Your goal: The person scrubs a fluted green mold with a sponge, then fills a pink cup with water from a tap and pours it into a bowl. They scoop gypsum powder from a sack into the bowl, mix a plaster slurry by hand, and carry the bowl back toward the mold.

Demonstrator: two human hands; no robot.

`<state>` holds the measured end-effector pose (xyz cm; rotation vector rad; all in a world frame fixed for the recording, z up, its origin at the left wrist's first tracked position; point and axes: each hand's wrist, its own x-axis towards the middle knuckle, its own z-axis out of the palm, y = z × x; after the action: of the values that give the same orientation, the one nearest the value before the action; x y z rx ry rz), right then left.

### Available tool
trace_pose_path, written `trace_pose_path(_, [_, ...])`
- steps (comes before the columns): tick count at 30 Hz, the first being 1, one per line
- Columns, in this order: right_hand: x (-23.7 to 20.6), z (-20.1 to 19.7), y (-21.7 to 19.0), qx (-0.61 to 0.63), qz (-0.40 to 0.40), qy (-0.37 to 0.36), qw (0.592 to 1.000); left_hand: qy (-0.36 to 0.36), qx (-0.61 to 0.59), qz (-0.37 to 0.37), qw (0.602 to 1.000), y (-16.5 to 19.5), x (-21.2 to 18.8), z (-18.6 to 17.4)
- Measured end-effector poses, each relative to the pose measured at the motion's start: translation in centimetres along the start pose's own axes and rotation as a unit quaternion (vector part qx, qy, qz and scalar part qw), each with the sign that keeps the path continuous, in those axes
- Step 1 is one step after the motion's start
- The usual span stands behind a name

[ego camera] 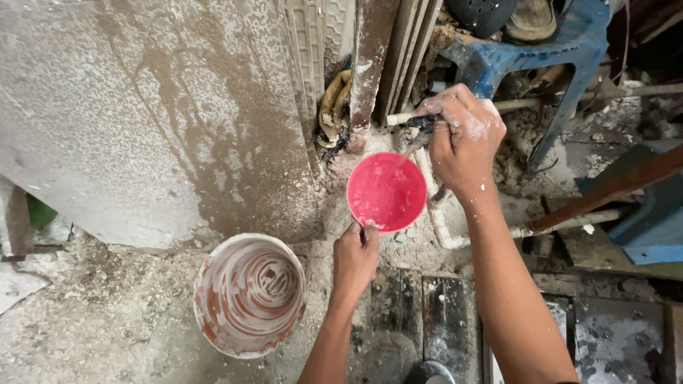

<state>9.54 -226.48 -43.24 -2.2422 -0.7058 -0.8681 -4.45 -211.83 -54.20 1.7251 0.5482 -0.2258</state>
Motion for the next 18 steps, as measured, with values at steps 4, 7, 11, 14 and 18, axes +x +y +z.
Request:
trace_pose_path(4, [-0.1,0.1,0.2,-0.005,0.003,0.0,1.0,0.0,-0.011,0.006,1.0,0.0,0.1,0.1])
trace_pose_path(7, [-0.2,0.0,0.3,0.002,-0.001,0.005,1.0,-0.021,-0.008,-0.037,0.999,-0.2,0.3,0.3])
trace_pose_path(11, [-0.3,-0.1,0.4,0.003,-0.004,-0.001,1.0,-0.01,0.011,-0.003,1.0,-0.5,0.7,0.6])
trace_pose_path(14, [-0.2,-0.1,0.5,0.008,-0.012,0.003,1.0,-0.014,0.0,-0.007,1.0,-0.8,1.0,0.8])
trace_pose_path(18, [-0.1,0.1,0.5,0.007,-0.016,0.009,1.0,0.004,0.034,0.028,0.999,-1.1,1.4,0.9])
